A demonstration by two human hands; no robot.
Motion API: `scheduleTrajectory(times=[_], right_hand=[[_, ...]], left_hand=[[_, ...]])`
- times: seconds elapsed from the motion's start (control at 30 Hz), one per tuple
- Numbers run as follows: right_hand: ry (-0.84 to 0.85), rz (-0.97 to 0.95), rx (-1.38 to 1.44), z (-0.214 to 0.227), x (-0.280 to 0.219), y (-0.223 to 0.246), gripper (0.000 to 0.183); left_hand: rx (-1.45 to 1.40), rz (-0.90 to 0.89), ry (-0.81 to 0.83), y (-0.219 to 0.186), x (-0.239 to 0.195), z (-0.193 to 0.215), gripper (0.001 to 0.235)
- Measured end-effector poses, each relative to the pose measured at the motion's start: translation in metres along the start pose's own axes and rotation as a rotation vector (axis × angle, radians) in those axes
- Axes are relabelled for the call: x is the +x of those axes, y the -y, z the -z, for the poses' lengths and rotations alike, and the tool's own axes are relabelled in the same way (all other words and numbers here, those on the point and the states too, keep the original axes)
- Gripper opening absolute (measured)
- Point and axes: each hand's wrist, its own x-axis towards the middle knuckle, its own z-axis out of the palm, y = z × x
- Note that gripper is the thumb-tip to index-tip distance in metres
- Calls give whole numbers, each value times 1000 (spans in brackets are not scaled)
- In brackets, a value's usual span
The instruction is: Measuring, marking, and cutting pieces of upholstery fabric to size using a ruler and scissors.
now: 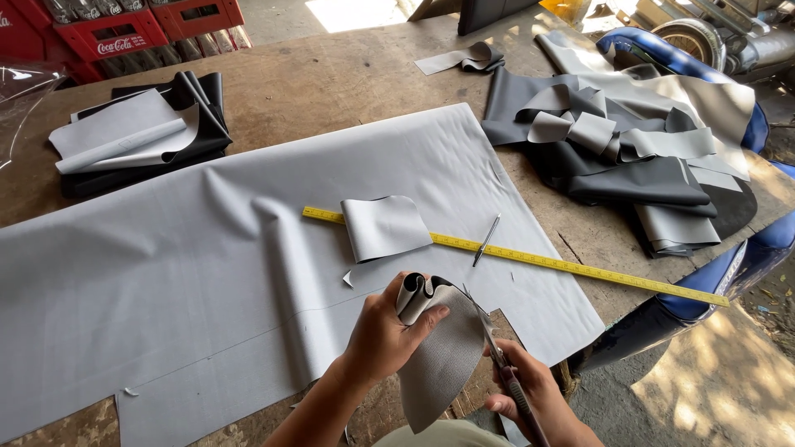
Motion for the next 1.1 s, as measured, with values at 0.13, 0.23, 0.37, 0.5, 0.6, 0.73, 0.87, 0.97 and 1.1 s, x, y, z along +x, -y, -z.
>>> scheduleTrajectory(times=[0.13,0.23,0.37,0.5,0.6,0.73,0.87,0.97,1.1], right_hand=[[-23,2,36,0,-8,-7,67],[-1,81,-118,4,-9,-7,56],[33,-90,-64,9,-7,-6,70],[9,43,-154,9,-3,-6,63],[-16,102,-281,10,-3,-13,58],[-10,58,-140,5,-9,-16,49],[16,70,-231,7,-6,-7,71],[-14,130,-262,5,-3,-13,62],[-132,62,-200,9,-5,-35,43]], left_hand=[[5,-9,39,-4,2,3,28],[-30,15,79,-3,3,5,29],[0,48,139,-9,4,6,30],[-11,19,158,-5,5,4,28],[-29,65,174,0,5,6,33],[-24,129,223,-4,5,9,31],[-49,174,257,-8,5,6,29],[-34,256,291,-7,7,3,29],[-55,329,401,1,14,4,30]])
